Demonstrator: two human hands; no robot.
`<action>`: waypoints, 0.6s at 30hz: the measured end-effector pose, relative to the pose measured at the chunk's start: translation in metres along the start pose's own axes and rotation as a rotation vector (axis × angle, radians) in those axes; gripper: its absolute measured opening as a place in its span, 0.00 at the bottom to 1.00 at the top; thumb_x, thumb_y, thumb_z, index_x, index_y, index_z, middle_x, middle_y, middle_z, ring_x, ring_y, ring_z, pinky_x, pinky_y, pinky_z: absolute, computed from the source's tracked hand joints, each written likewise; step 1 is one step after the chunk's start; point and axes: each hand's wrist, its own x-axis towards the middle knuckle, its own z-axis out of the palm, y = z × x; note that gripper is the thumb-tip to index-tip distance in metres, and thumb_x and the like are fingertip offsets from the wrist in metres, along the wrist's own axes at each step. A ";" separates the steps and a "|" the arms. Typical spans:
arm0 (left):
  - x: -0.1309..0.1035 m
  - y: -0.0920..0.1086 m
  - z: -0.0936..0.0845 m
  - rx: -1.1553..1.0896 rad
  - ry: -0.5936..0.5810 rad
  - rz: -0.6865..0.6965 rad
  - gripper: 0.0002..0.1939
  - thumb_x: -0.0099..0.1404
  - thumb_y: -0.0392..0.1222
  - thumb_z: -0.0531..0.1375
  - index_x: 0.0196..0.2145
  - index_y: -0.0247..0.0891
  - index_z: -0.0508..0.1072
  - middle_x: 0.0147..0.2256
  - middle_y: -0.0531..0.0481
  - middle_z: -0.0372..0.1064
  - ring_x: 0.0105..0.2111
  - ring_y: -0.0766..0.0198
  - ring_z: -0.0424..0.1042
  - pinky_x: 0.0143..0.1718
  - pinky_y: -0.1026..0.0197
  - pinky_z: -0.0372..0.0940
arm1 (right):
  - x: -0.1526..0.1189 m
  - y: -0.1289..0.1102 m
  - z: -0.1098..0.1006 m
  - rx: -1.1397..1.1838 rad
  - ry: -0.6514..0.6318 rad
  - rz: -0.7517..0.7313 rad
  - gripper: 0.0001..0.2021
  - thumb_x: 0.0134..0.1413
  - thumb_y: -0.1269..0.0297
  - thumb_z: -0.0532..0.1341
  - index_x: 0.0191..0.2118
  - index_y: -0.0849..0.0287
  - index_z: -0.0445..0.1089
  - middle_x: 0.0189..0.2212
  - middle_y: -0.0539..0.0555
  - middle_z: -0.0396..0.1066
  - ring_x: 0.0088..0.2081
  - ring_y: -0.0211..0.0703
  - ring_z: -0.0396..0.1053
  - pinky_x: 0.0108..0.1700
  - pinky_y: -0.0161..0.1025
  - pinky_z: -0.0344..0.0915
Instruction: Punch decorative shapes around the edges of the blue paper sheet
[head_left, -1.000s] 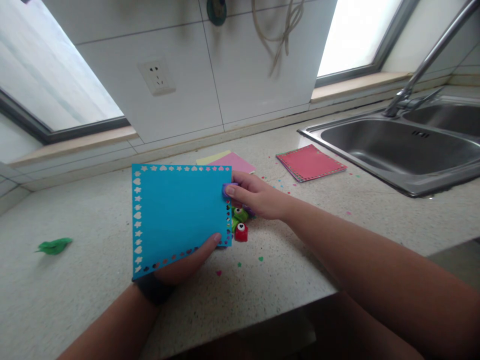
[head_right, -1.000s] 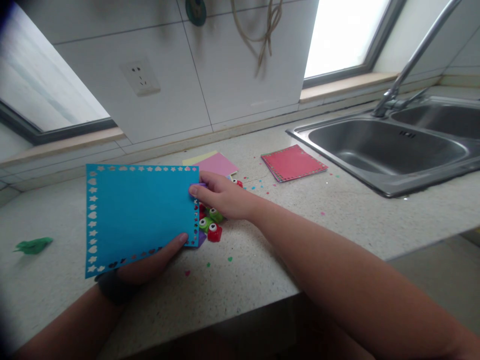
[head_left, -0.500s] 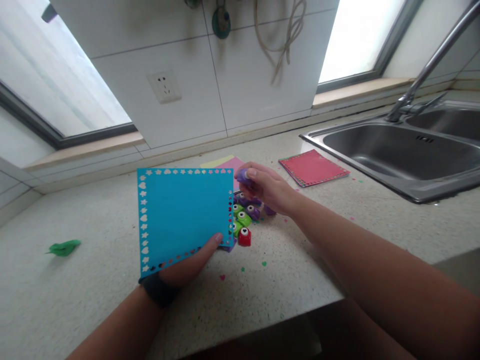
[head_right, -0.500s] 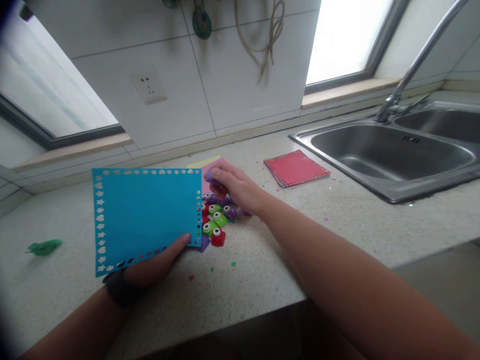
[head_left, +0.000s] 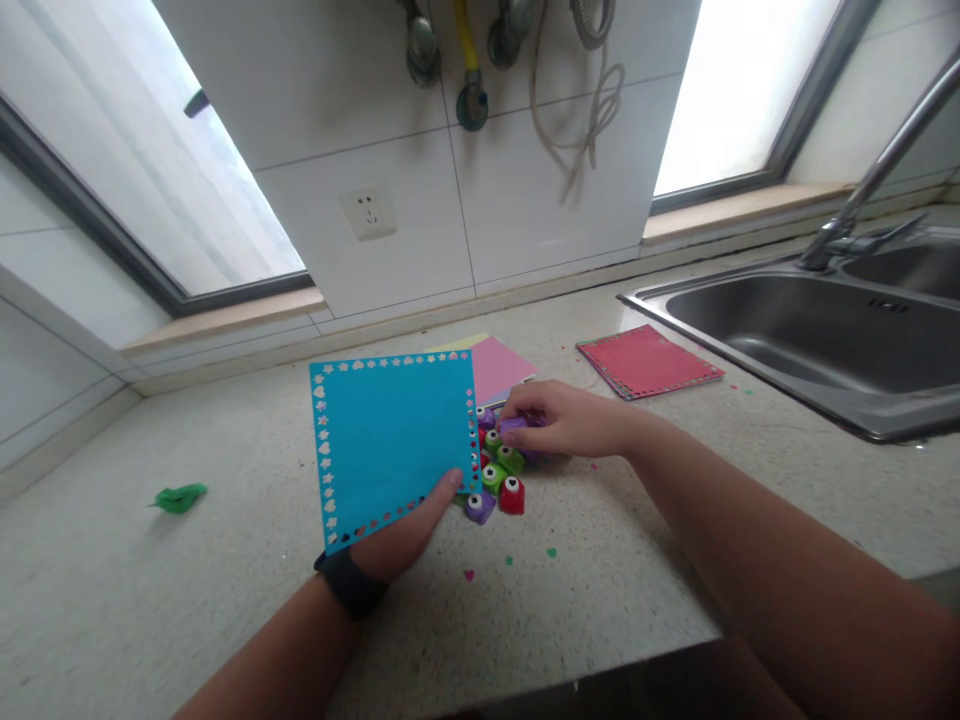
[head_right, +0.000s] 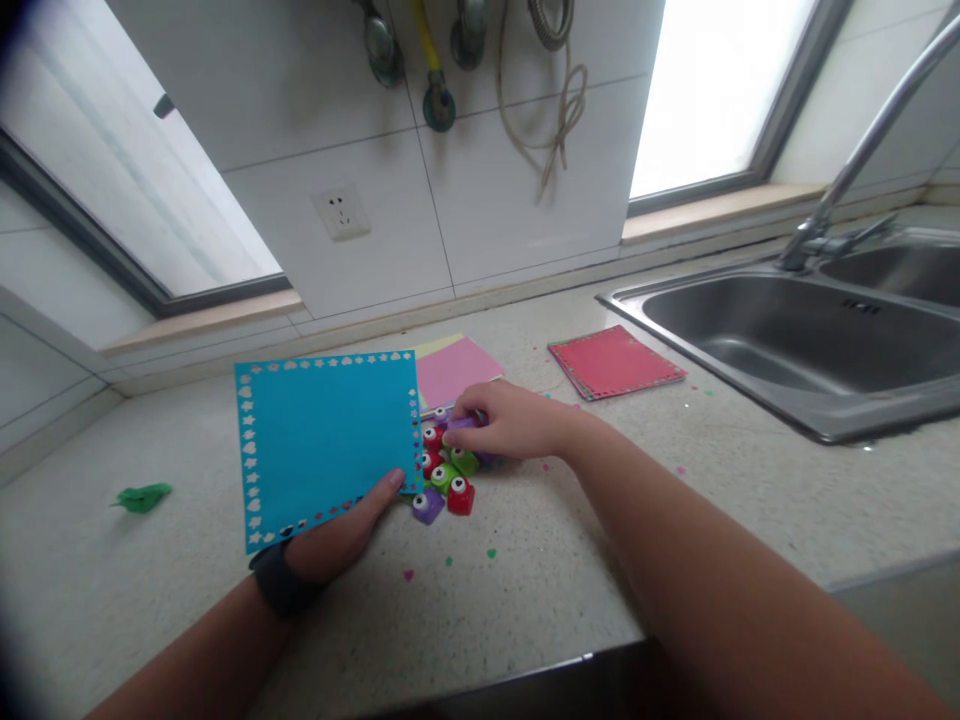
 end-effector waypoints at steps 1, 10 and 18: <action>0.000 0.002 -0.001 0.007 0.003 -0.014 0.32 0.64 0.62 0.57 0.61 0.45 0.69 0.62 0.45 0.65 0.67 0.48 0.56 0.70 0.40 0.42 | -0.001 -0.001 -0.001 -0.013 -0.028 -0.015 0.13 0.58 0.54 0.63 0.35 0.60 0.76 0.30 0.53 0.72 0.32 0.42 0.65 0.34 0.39 0.59; 0.001 0.007 -0.005 0.026 0.029 -0.039 0.31 0.63 0.62 0.57 0.58 0.44 0.73 0.60 0.45 0.69 0.66 0.46 0.57 0.70 0.41 0.44 | -0.012 -0.014 -0.014 -0.121 -0.271 0.067 0.11 0.51 0.56 0.67 0.35 0.59 0.76 0.25 0.50 0.71 0.26 0.38 0.64 0.29 0.37 0.57; 0.003 -0.001 -0.003 0.071 0.053 0.002 0.32 0.63 0.65 0.56 0.58 0.46 0.73 0.61 0.46 0.68 0.67 0.47 0.54 0.70 0.40 0.42 | -0.017 -0.011 -0.012 -0.181 -0.365 0.138 0.13 0.49 0.54 0.68 0.37 0.58 0.79 0.26 0.51 0.75 0.26 0.39 0.67 0.28 0.37 0.58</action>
